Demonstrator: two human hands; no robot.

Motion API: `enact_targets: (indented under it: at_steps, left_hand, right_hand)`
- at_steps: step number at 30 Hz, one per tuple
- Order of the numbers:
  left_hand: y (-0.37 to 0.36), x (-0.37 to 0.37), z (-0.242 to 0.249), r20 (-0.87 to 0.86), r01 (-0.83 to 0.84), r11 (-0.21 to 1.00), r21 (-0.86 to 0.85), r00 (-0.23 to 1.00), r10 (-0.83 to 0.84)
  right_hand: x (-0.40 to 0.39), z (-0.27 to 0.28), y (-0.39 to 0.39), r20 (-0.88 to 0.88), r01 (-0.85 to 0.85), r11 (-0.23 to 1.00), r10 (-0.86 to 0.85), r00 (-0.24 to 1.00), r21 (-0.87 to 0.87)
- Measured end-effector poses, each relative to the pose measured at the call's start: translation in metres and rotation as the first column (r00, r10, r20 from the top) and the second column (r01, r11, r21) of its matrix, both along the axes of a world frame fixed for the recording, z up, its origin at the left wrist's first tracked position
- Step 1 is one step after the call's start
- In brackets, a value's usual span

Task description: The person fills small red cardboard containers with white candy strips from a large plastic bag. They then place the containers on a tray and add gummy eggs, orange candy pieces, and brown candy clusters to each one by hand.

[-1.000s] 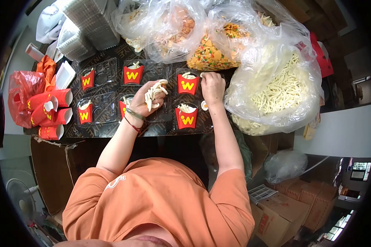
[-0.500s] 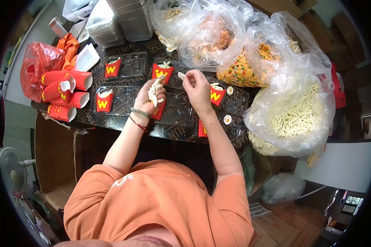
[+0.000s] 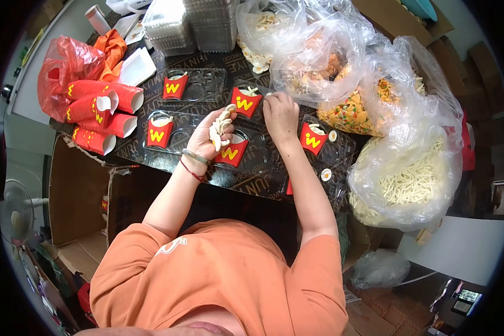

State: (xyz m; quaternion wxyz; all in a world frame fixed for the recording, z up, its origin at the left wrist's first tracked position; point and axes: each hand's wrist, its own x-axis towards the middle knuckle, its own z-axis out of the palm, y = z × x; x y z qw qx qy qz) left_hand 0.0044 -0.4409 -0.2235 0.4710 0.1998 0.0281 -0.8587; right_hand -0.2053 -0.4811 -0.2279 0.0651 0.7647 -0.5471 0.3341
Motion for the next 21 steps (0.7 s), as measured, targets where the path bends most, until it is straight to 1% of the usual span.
enact_targets:
  at_steps: [1, 2, 3, 4, 5, 6, 7, 8, 9, 10, 11, 12, 13, 14, 16, 17, 18, 19, 20, 21]
  left_hand:
    - [0.0, 0.0, 0.0, 0.015, 0.031, 0.999, -0.013, 0.999, -0.031]
    - [0.001, 0.0, 0.0, 0.03, 0.063, 0.998, -0.024, 0.998, -0.062]
    - [0.001, -0.001, 0.0, 0.032, 0.068, 0.998, -0.018, 0.997, -0.067]
    - [0.003, -0.003, 0.0, 0.053, 0.113, 0.993, -0.028, 0.992, -0.111]
    - [0.006, -0.005, -0.001, 0.075, 0.161, 0.986, -0.033, 0.985, -0.159]
    - [0.008, -0.01, -0.002, 0.088, 0.176, 0.984, 0.002, 0.981, -0.175]
    - [0.011, -0.012, 0.004, 0.123, 0.19, 0.982, -0.001, 0.974, -0.188]
    - [0.013, -0.013, 0.011, 0.154, 0.201, 0.98, -0.007, 0.968, -0.197]
    - [0.014, -0.013, 0.012, 0.168, 0.146, 0.989, -0.01, 0.976, -0.142]
    - [0.012, -0.009, 0.008, 0.088, 0.121, 0.993, 0.012, 0.989, -0.122]
    - [0.01, -0.002, 0.005, 0.009, 0.093, 0.995, 0.034, 0.996, -0.094]
    - [0.008, 0.005, 0.003, -0.094, 0.092, 0.995, 0.038, 0.992, -0.088]
    - [0.01, 0.01, 0.003, -0.159, 0.07, 0.997, 0.032, 0.985, -0.064]
    - [0.011, 0.014, 0.004, -0.222, 0.047, 0.998, 0.027, 0.974, -0.04]
    - [0.014, 0.017, 0.004, -0.275, -0.009, 0.995, 0.099, 0.961, 0.036]
    - [0.016, 0.017, 0.006, -0.288, -0.034, 0.99, 0.137, 0.955, 0.073]
    - [0.017, 0.018, 0.006, -0.287, -0.048, 0.988, 0.148, 0.954, 0.09]
    - [0.019, 0.018, 0.006, -0.289, -0.06, 0.986, 0.158, 0.952, 0.104]
    - [0.02, 0.018, 0.005, -0.291, -0.072, 0.983, 0.166, 0.949, 0.119]
    - [0.021, 0.018, 0.006, -0.281, -0.082, 0.982, 0.171, 0.951, 0.128]
  right_hand:
    - [0.004, 0.013, 0.009, 0.001, 0.003, 1.0, -0.003, 1.0, 0.004]
    - [0.009, 0.028, 0.018, 0.361, -0.18, 0.957, 0.089, 0.928, 0.226]
    - [0.014, 0.039, 0.025, 0.684, -0.412, 0.841, 0.07, 0.726, 0.351]
    - [0.016, 0.043, 0.029, 0.755, -0.528, 0.746, 0.052, 0.654, 0.406]
    - [0.015, 0.041, 0.031, 0.762, -0.569, 0.705, 0.063, 0.645, 0.423]
    - [0.013, 0.039, 0.033, 0.769, -0.606, 0.663, 0.071, 0.635, 0.439]
    - [0.01, 0.04, 0.035, 0.809, -0.628, 0.656, 0.045, 0.586, 0.418]
    - [0.006, 0.044, 0.038, 0.829, -0.594, 0.684, -0.028, 0.558, 0.423]
    - [0.002, 0.05, 0.041, 0.845, -0.561, 0.708, -0.095, 0.526, 0.429]
    - [-0.002, 0.053, 0.045, 0.834, -0.524, 0.691, -0.217, 0.507, 0.498]
    - [-0.007, 0.052, 0.05, 0.833, -0.525, 0.688, -0.217, 0.509, 0.501]
    - [-0.013, 0.048, 0.057, 0.803, -0.504, 0.671, -0.241, 0.545, 0.544]
    - [-0.014, 0.044, 0.064, 0.771, -0.483, 0.651, -0.264, 0.579, 0.585]
    - [-0.012, 0.037, 0.069, 0.754, -0.457, 0.662, -0.262, 0.602, 0.594]
    - [-0.004, 0.014, 0.077, 0.767, -0.43, 0.74, -0.177, 0.616, 0.517]
    - [0.001, 0.007, 0.08, 0.671, -0.318, 0.791, -0.151, 0.726, 0.522]
    - [0.004, 0.003, 0.084, 0.504, -0.192, 0.864, -0.081, 0.86, 0.466]
    - [0.008, 0.004, 0.088, 0.306, -0.082, 0.925, -0.038, 0.951, 0.37]
    - [0.012, 0.007, 0.089, 0.192, -0.062, 0.974, 0.019, 0.981, 0.219]
    - [0.017, 0.011, 0.089, 0.195, -0.078, 0.974, 0.035, 0.98, 0.214]
